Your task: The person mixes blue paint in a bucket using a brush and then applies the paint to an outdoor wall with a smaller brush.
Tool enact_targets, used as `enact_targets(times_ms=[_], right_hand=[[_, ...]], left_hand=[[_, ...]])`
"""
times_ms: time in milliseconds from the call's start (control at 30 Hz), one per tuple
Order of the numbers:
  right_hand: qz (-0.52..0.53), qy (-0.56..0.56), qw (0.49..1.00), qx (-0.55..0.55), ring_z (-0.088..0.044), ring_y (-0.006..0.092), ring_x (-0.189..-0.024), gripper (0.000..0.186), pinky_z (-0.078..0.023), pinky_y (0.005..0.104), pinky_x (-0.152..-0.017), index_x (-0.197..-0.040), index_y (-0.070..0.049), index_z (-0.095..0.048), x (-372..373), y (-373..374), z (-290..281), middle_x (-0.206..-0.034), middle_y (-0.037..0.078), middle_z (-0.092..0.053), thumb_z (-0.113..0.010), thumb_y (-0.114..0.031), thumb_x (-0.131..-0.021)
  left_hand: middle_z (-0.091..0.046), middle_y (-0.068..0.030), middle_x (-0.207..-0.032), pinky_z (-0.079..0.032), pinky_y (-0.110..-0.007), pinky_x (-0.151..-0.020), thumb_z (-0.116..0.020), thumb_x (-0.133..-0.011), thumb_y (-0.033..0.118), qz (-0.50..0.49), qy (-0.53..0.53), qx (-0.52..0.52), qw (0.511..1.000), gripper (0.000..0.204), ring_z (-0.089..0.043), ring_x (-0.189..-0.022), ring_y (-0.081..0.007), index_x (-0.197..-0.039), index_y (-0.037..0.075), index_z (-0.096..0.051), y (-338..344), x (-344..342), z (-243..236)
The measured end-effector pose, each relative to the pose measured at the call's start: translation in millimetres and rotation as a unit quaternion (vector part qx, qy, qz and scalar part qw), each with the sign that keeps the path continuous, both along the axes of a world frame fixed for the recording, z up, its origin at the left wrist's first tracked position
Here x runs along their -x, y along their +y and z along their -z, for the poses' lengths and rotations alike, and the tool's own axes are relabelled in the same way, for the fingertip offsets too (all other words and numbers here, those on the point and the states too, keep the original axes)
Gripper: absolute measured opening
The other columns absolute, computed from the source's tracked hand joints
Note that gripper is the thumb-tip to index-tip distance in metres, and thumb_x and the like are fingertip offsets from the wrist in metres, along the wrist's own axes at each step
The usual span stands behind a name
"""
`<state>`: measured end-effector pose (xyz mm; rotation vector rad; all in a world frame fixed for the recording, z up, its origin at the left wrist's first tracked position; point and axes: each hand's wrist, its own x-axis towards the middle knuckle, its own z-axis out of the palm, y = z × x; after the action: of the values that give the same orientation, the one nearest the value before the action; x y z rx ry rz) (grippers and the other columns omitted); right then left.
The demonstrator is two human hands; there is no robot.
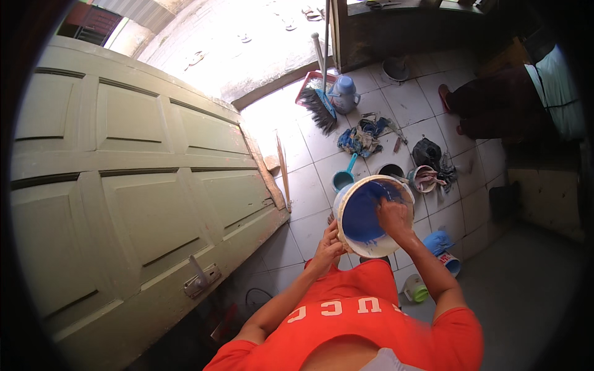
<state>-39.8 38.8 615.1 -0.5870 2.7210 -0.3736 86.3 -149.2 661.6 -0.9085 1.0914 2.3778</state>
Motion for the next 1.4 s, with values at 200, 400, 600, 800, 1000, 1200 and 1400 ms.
enact_targets(times_ms=[200,400,600,800,1000,1200,1400], right_hand=[[-0.148,-0.058,0.986,0.047,-0.065,0.0368,-0.068,0.021,-0.05,0.046,-0.06,-0.086,0.0,-0.061,46,-91,-82,-0.07,0.018,-0.065,-0.063,-0.021,-0.082],[-0.199,-0.05,0.966,0.158,-0.065,0.0379,-0.067,0.027,-0.049,0.0465,-0.059,-0.087,0.0,-0.061,99,-215,-93,-0.068,0.018,-0.065,-0.065,-0.026,-0.085],[-0.182,0.085,0.963,0.177,-0.065,0.0356,-0.063,0.02,-0.05,0.0439,-0.056,-0.084,0.0,-0.063,222,-325,-74,-0.066,0.019,-0.064,-0.062,-0.02,-0.085],[-0.266,-0.005,0.958,0.11,-0.065,0.0368,-0.065,0.018,-0.051,0.0422,-0.057,-0.071,-0.001,-0.064,318,-384,-82,-0.067,0.019,-0.064,-0.069,-0.018,-0.075],[-0.32,-0.143,0.924,0.153,-0.065,0.034,-0.068,0.023,-0.05,0.0413,-0.06,-0.076,-0.004,-0.068,427,-445,-111,-0.07,0.016,-0.064,-0.073,-0.026,-0.075],[-0.222,0.064,0.947,0.223,-0.064,0.0325,-0.068,0.018,-0.049,0.0413,-0.058,-0.078,-0.005,-0.065,560,-533,-106,-0.067,0.014,-0.062,-0.07,-0.022,-0.079],[-0.281,0.017,0.942,0.183,-0.065,0.033,-0.068,0.014,-0.05,0.0425,-0.058,-0.077,-0.003,-0.065,668,-612,-83,-0.07,0.016,-0.063,-0.069,-0.017,-0.078]], left_hand=[[-0.048,-0.0002,-0.127,-0.05,-0.038,-0.095,-0.046,-0.086,0.002,-0.064,0.069,0.044,0.995,0.05,-0.054,-0.116,-0.0156,-0.136,0.006,-0.045,-68,26,-35],[-0.056,-0.0055,-0.12,-0.051,-0.04,-0.093,-0.042,-0.081,-0.003,-0.166,0.089,0.065,0.98,0.053,-0.06,-0.108,-0.0174,-0.134,0.004,-0.045,-135,70,-58],[-0.061,-0.0091,-0.115,-0.051,-0.04,-0.093,-0.044,-0.08,-0.002,-0.245,0.093,0.096,0.96,0.048,-0.062,-0.103,-0.0204,-0.127,0.004,-0.049,-212,144,-62],[-0.062,-0.0078,-0.113,-0.052,-0.039,-0.091,-0.044,-0.082,0.0,-0.277,0.063,0.113,0.952,0.043,-0.063,-0.099,-0.0183,-0.125,0.006,-0.051,-288,244,-63],[-0.06,-0.0084,-0.11,-0.054,-0.039,-0.089,-0.04,-0.076,-0.005,-0.275,0.055,0.089,0.956,0.05,-0.061,-0.1,-0.0181,-0.124,0.003,-0.051,-366,349,-72],[-0.061,-0.008,-0.107,-0.054,-0.039,-0.091,-0.039,-0.076,-0.006,-0.246,0.046,0.081,0.965,0.051,-0.061,-0.095,-0.0169,-0.124,0.002,-0.052,-450,469,-72],[-0.06,-0.0063,-0.111,-0.054,-0.035,-0.089,-0.04,-0.078,-0.006,-0.226,0.018,0.05,0.973,0.052,-0.06,-0.096,-0.0138,-0.129,0.002,-0.049,-539,609,-84]])
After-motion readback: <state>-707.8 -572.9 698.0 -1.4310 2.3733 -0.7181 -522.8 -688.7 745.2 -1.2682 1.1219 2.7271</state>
